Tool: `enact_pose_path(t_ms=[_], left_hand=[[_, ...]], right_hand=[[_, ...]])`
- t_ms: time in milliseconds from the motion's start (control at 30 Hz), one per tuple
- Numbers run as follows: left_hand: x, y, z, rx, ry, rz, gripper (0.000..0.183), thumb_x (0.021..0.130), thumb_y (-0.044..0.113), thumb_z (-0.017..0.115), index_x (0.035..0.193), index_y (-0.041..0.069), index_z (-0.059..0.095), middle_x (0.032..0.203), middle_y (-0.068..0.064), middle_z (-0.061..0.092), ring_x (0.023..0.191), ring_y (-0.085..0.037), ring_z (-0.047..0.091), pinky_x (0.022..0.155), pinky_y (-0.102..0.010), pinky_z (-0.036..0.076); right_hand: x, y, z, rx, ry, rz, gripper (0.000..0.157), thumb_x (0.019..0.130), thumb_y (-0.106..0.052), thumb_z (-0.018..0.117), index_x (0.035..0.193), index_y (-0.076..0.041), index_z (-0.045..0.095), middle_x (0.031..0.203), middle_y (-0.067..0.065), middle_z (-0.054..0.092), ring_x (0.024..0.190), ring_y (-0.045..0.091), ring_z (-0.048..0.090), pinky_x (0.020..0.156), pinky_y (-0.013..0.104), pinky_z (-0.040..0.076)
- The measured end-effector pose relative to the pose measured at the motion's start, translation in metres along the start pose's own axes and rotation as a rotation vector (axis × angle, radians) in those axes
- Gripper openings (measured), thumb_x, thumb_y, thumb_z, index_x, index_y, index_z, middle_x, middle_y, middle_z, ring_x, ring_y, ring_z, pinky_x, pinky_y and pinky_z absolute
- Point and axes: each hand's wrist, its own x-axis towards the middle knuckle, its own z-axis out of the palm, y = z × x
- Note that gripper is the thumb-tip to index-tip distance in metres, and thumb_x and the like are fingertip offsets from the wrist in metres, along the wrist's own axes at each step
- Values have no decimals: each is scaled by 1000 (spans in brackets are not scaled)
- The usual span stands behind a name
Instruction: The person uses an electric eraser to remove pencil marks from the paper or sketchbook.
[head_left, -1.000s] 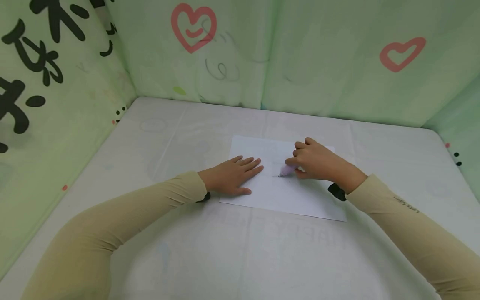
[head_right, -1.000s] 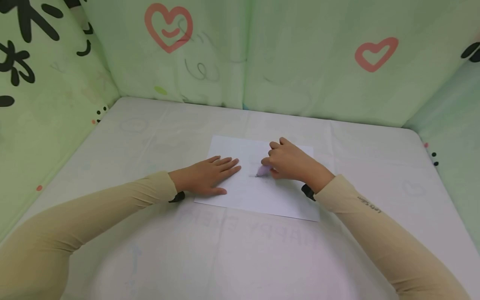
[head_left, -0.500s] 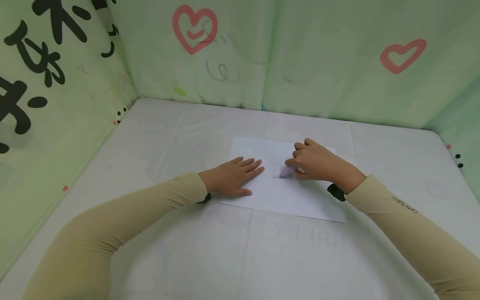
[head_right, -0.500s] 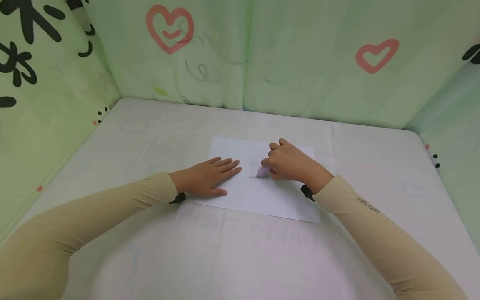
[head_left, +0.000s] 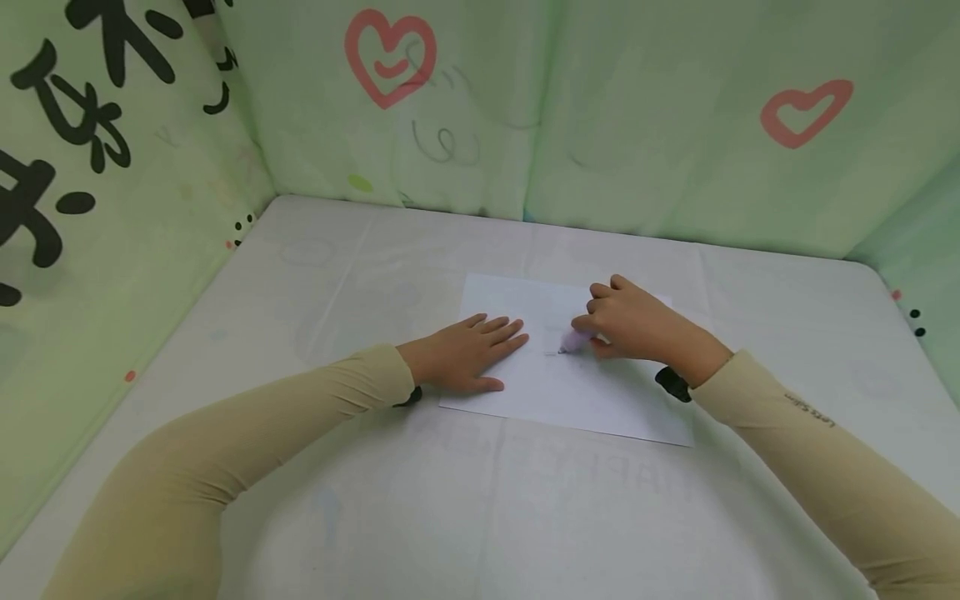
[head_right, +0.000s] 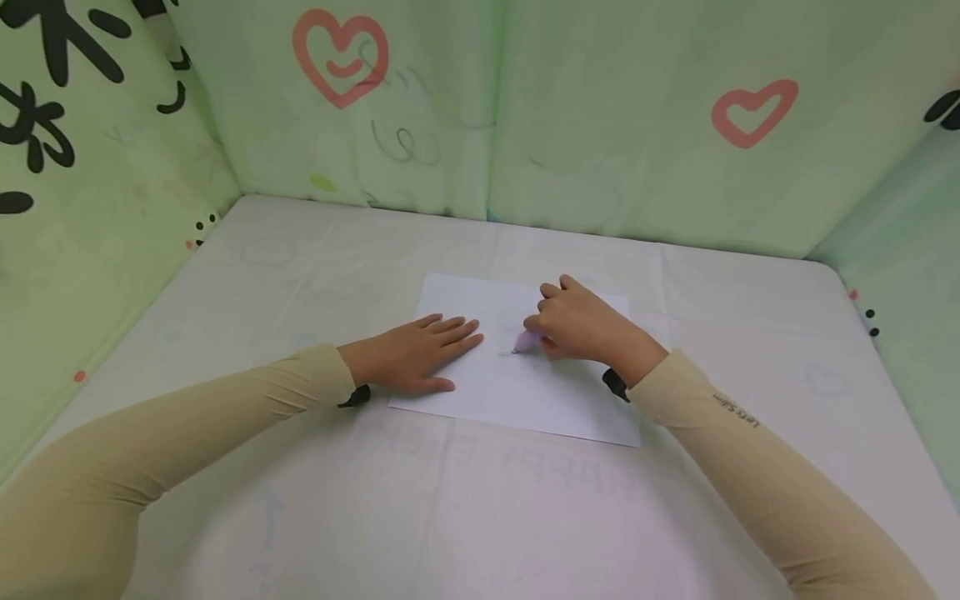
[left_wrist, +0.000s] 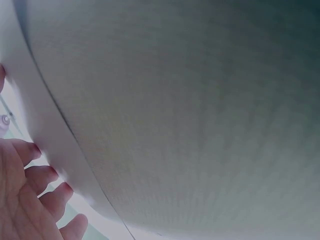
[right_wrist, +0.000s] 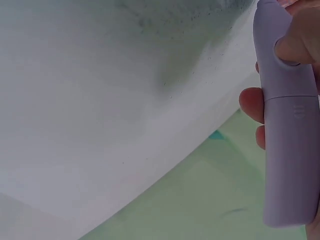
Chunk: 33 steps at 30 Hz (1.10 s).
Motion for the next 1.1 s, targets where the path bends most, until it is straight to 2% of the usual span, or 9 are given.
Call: enact_pose_path(t_ms=[200, 800, 1100], left_hand=[[1, 0, 1, 11, 3, -1, 74, 97, 52, 38, 153, 16, 6, 161, -4, 4, 149, -22, 9, 121, -42, 10], [1, 0, 1, 11, 15, 7, 74, 97, 51, 38, 153, 14, 7, 161, -5, 5, 148, -23, 10, 121, -43, 11], [0, 0, 1, 11, 9, 5, 74, 97, 52, 37, 153, 15, 6, 161, -5, 5, 148, -23, 9, 121, -43, 10]], right_hand=[[0, 1, 2, -4, 21, -15, 12, 71, -14, 73, 82, -15, 69, 62, 2, 60, 66, 18, 44, 60, 30, 30], [-4, 0, -1, -20, 18, 1, 11, 71, -13, 74, 80, -15, 69, 62, 3, 60, 66, 19, 46, 59, 31, 31], [2, 0, -2, -6, 1, 2, 12, 71, -15, 75, 82, -16, 70, 64, 3, 62, 67, 19, 46, 60, 31, 32]])
